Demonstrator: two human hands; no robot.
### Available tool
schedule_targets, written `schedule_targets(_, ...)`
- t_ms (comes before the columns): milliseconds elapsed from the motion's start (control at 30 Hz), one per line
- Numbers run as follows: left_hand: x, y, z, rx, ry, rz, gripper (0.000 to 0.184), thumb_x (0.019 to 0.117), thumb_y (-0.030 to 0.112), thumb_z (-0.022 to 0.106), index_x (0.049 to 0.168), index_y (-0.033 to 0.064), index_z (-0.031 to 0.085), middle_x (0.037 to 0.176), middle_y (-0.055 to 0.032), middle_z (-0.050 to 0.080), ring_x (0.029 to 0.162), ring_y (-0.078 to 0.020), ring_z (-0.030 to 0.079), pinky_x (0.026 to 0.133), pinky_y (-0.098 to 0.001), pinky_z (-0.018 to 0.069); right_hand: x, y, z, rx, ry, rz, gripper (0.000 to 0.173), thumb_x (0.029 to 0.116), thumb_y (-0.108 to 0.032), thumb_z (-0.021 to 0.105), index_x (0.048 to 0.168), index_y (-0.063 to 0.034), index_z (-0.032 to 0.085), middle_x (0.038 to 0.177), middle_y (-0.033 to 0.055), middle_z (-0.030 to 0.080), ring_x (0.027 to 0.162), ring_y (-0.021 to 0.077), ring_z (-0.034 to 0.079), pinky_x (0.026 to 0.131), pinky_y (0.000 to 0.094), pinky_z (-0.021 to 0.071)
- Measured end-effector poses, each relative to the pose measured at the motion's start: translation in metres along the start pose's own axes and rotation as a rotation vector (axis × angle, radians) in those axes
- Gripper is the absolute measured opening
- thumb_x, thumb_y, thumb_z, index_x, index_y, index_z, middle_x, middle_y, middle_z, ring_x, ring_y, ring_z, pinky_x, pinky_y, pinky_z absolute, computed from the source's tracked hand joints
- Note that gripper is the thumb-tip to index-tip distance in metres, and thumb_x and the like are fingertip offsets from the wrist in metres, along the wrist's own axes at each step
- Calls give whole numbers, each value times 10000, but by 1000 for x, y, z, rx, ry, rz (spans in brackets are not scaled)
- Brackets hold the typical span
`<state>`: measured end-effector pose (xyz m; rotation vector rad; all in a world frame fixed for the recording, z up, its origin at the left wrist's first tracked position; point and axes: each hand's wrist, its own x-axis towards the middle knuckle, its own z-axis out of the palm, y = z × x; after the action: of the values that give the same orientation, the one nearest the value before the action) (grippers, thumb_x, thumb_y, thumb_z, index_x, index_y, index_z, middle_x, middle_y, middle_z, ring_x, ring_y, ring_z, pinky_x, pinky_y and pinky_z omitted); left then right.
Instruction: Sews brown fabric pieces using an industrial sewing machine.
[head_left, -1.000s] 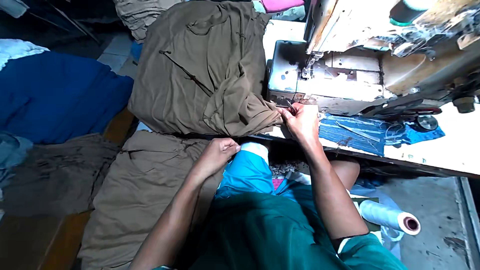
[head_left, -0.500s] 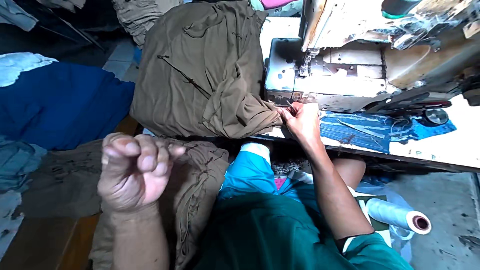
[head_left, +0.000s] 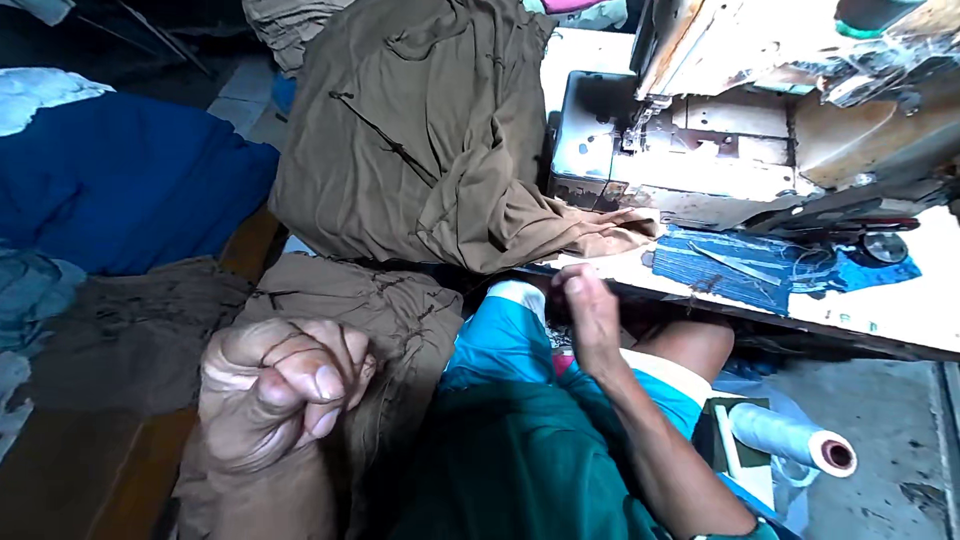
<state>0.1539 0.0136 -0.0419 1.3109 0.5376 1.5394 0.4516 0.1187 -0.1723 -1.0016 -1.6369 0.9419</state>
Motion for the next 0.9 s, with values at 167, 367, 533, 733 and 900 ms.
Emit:
schedule_targets(167, -5, 1, 1, -104, -28, 8, 104, 947, 146, 699, 856, 97, 719, 708, -15, 687, 573, -102, 631, 537, -223, 528, -5, 43, 47, 469, -279, 227, 405, 1105, -264, 371, 1086, 13, 666, 737, 7, 602, 633, 82, 527, 578, 254, 450)
schedule_targets(367, -11, 7, 2, -86, -49, -29, 129, 948, 175, 709, 841, 103, 719, 710, -10, 684, 570, -95, 628, 527, -214, 520, 15, 59, 67, 642, -300, 229, 367, 1083, -244, 416, 1052, -2, 689, 706, 1, 595, 592, 61, 499, 540, 229, 410)
schedule_targets(533, -14, 12, -13, 44, -262, -82, 196, 961, 286, 712, 823, 149, 732, 742, 47, 718, 647, -63, 676, 609, -204, 566, 17, 60, 73, 753, -207, 314, 312, 1071, -245, 461, 980, -48, 684, 621, -24, 500, 525, 53, 427, 493, 225, 356)
schedule_targets(733, -2, 9, -49, 1141, 69, -365, 100, 946, 230, 717, 1029, 210, 768, 999, 60, 738, 836, -73, 688, 726, -281, 597, 7, 42, 37, 556, -90, 53, 334, 1066, -306, 522, 973, -27, 681, 705, -7, 566, 612, 64, 502, 567, 243, 436)
schedule_targets(900, 17, -56, -52, 1481, 162, -437, 166, 907, 135, 771, 1070, 152, 746, 1334, -44, 611, 1111, -188, 648, 903, -439, 586, 23, 20, -17, -49, 145, -245, 146, 916, -98, 753, 1043, -26, 745, 1006, 82, 705, 809, 126, 679, 683, 286, 609)
